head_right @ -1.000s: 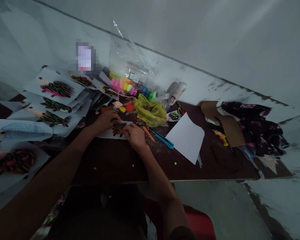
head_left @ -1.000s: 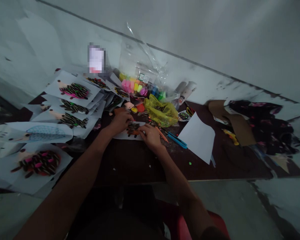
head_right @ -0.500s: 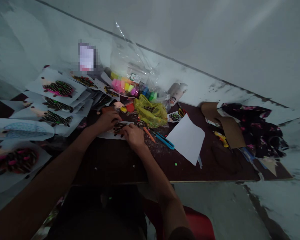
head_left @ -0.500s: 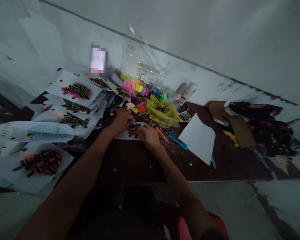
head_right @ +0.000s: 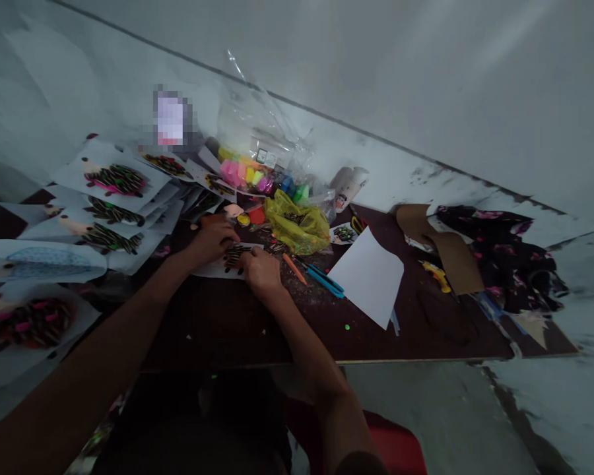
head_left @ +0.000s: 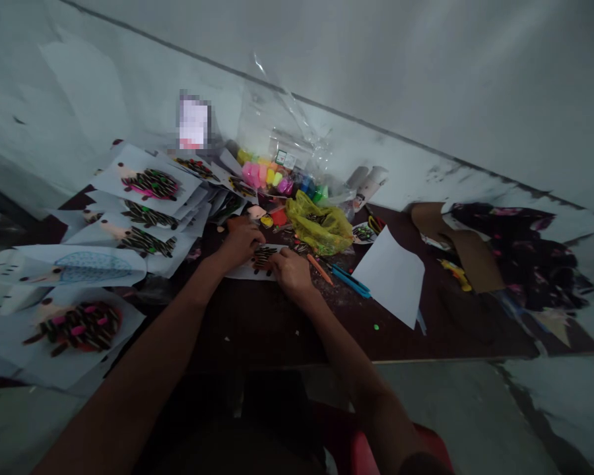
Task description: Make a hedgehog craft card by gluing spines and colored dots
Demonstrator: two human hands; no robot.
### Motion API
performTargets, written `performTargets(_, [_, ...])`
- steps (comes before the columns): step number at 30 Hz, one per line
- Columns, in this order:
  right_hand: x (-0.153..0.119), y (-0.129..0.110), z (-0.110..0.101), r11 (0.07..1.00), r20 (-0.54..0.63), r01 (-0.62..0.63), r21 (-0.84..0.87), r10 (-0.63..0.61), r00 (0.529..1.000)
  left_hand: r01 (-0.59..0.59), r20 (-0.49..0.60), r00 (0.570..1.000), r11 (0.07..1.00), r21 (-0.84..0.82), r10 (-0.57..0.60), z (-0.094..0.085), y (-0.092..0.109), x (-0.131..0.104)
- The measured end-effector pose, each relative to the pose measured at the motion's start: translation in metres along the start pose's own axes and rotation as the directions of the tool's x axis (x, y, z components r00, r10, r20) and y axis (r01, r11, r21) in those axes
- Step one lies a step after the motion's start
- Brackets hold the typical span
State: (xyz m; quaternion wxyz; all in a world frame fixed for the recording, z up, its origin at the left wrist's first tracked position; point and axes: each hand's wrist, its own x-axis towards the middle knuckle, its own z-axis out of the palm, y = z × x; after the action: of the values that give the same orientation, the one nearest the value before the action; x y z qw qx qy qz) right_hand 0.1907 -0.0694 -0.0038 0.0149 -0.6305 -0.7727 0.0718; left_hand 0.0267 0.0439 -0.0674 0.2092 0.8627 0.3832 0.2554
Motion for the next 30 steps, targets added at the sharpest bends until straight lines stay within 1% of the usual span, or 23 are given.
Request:
performTargets(3, [-0.005, 0.001, -0.002, 1.000, -0.018, 0.007, 0.031, -0.006, 1.000, -0.004, 0.012, 1.000, 1.000, 0.013, 0.004, -0.001, 0.001, 0.000])
performTargets(7, [-0.010, 0.009, -0.010, 0.996, -0.144, 0.017, 0.086, -0.005, 0.990, -0.002, -0.008, 1.000, 1.000, 0.002, 0.002, 0.000, 0.001, 0.000])
performTargets(9, [-0.004, 0.017, -0.016, 0.996, -0.195, 0.008, 0.087, 0.009, 0.981, 0.005, -0.013, 1.000, 1.000, -0.008, -0.005, 0.000, 0.002, 0.000])
performTargets(11, [0.009, 0.025, -0.021, 0.997, -0.216, -0.043, 0.057, 0.055, 0.975, 0.007, -0.013, 1.000, 1.000, -0.013, -0.008, 0.000, 0.003, 0.000])
performTargets(13, [0.026, 0.032, -0.023, 0.996, -0.181, -0.092, 0.018, 0.094, 0.979, 0.002, -0.013, 1.000, 1.000, -0.016, -0.003, -0.001, 0.004, -0.001])
performTargets(16, [0.052, 0.037, -0.021, 0.999, -0.090, -0.045, -0.027, 0.042, 0.995, -0.006, -0.017, 1.000, 1.000, -0.010, 0.005, -0.001, 0.004, -0.001])
performTargets(19, [0.069, 0.035, -0.016, 0.998, -0.065, -0.017, -0.053, 0.014, 0.998, -0.007, -0.021, 1.000, 1.000, 0.003, 0.007, 0.001, 0.003, 0.000])
performTargets(25, [0.082, 0.031, -0.014, 0.996, -0.049, -0.016, -0.090, 0.011, 0.999, -0.001, -0.016, 1.000, 1.000, 0.017, 0.001, 0.002, 0.003, 0.000])
performTargets(28, [0.082, 0.030, -0.016, 0.994, -0.042, -0.009, -0.111, 0.004, 0.999, 0.001, -0.016, 1.000, 1.000, 0.011, -0.001, 0.001, 0.005, -0.001])
performTargets(30, [0.078, 0.032, -0.017, 0.996, -0.069, -0.015, -0.083, 0.010, 0.998, 0.007, -0.011, 1.000, 1.000, 0.000, -0.007, -0.001, 0.006, -0.001])
